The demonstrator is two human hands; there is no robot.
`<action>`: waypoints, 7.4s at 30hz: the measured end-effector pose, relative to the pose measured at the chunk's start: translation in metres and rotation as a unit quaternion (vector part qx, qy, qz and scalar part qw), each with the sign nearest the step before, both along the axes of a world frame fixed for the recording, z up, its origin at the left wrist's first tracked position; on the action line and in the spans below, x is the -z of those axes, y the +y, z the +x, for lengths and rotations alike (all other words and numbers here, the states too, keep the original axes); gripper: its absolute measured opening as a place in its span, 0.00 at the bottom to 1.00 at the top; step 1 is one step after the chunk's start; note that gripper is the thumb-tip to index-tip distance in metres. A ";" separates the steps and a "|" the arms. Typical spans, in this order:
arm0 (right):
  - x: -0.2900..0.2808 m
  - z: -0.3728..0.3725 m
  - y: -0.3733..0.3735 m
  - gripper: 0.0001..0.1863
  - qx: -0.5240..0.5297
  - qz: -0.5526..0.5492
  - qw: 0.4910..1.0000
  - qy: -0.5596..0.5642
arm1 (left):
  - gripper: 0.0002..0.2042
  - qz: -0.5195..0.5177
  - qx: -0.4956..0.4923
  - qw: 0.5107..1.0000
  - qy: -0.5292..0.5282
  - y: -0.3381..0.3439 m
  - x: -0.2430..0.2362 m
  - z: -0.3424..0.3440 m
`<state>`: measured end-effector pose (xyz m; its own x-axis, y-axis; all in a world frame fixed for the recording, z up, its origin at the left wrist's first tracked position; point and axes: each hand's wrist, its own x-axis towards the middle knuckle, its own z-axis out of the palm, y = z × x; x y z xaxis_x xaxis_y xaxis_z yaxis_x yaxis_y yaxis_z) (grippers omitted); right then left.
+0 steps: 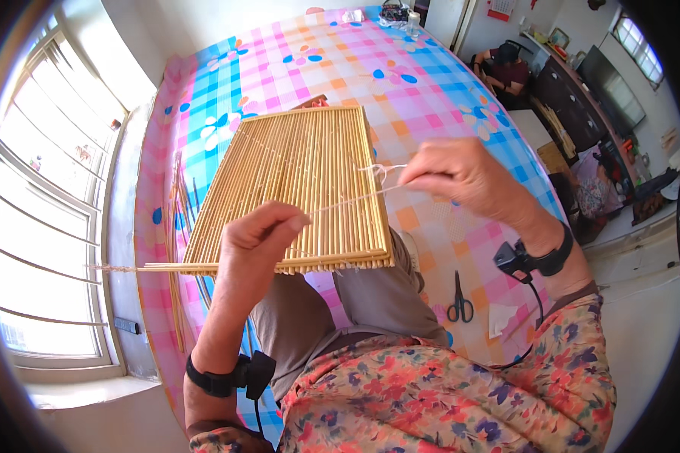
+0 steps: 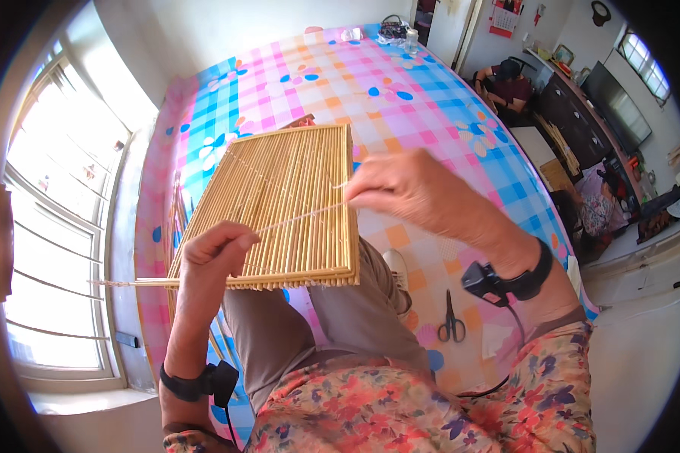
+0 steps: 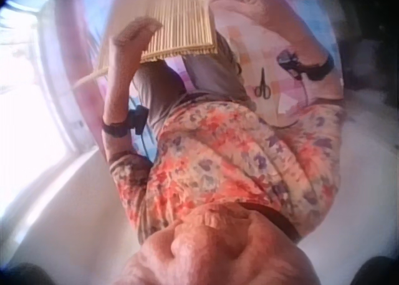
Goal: The person weaves a bamboo mat by threading white string between bamboo slats and securing them by hand while sitting on a bed.
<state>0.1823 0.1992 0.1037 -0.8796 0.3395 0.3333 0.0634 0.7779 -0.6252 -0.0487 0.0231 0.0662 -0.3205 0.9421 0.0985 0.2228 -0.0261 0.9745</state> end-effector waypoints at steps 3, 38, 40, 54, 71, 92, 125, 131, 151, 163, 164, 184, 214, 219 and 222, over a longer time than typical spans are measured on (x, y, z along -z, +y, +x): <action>0.005 0.017 0.010 0.04 0.056 -0.063 0.996 -0.026 | 0.03 0.001 -0.043 0.999 -0.030 -0.013 0.012 -0.012; 0.115 0.044 -0.020 0.04 0.162 -0.310 0.937 0.003 | 0.08 0.076 0.073 0.877 0.468 -0.022 0.069 0.056; 0.116 0.048 -0.020 0.04 0.187 -0.289 0.939 -0.029 | 0.05 0.044 0.185 0.898 0.397 -0.036 0.064 0.056; 0.171 0.076 -0.018 0.05 0.218 -0.160 0.962 -0.037 | 0.15 -0.207 -0.013 0.859 -0.467 -0.028 0.082 0.068; 0.271 0.148 -0.020 0.07 0.313 -0.211 0.914 -0.148 | 0.10 -0.232 0.018 0.867 -0.440 -0.026 0.095 0.061; 0.110 -0.045 -0.021 0.08 -0.005 0.204 0.979 0.030 | 0.06 -0.012 -0.101 0.978 0.183 -0.016 0.015 0.012; 0.012 0.167 0.058 0.03 0.305 -0.122 0.940 -0.095 | 0.05 0.134 -0.148 0.979 -0.051 -0.040 0.019 -0.015; 0.016 0.219 0.081 0.04 0.408 -0.129 0.903 -0.035 | 0.07 0.201 -0.137 0.960 -0.138 -0.023 0.020 -0.035; -0.006 0.022 -0.049 0.06 0.038 0.103 0.987 0.120 | 0.18 -0.030 0.194 0.975 -0.103 0.017 -0.039 0.082; 0.023 0.102 -0.003 0.03 0.122 -0.224 0.967 0.013 | 0.02 -0.006 0.048 0.990 0.132 -0.025 -0.045 0.025; 0.026 0.109 0.002 0.03 0.124 -0.225 0.966 0.012 | 0.01 0.015 0.036 0.989 0.145 -0.027 -0.047 0.020; 0.054 0.162 0.092 0.06 0.277 -0.163 0.945 0.067 | 0.04 0.242 -0.289 0.920 0.108 -0.046 -0.064 -0.102; -0.013 0.149 0.238 0.14 0.251 -0.434 0.692 0.520 | 0.02 0.104 -0.181 0.968 0.141 0.001 -0.016 -0.097; -0.032 0.096 0.223 0.15 0.217 -0.372 0.776 0.461 | 0.14 0.112 -0.202 0.810 0.539 0.024 -0.012 -0.108; -0.018 0.022 0.138 0.19 0.089 -0.320 0.921 0.204 | 0.19 0.026 -0.227 0.808 0.543 0.015 -0.009 -0.099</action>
<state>0.2045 0.3370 0.1215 -0.6374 0.7076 0.3050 -0.1872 0.2418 -0.9521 -0.1478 0.0383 0.0749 -0.3306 0.7368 0.5898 0.9437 0.2648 0.1981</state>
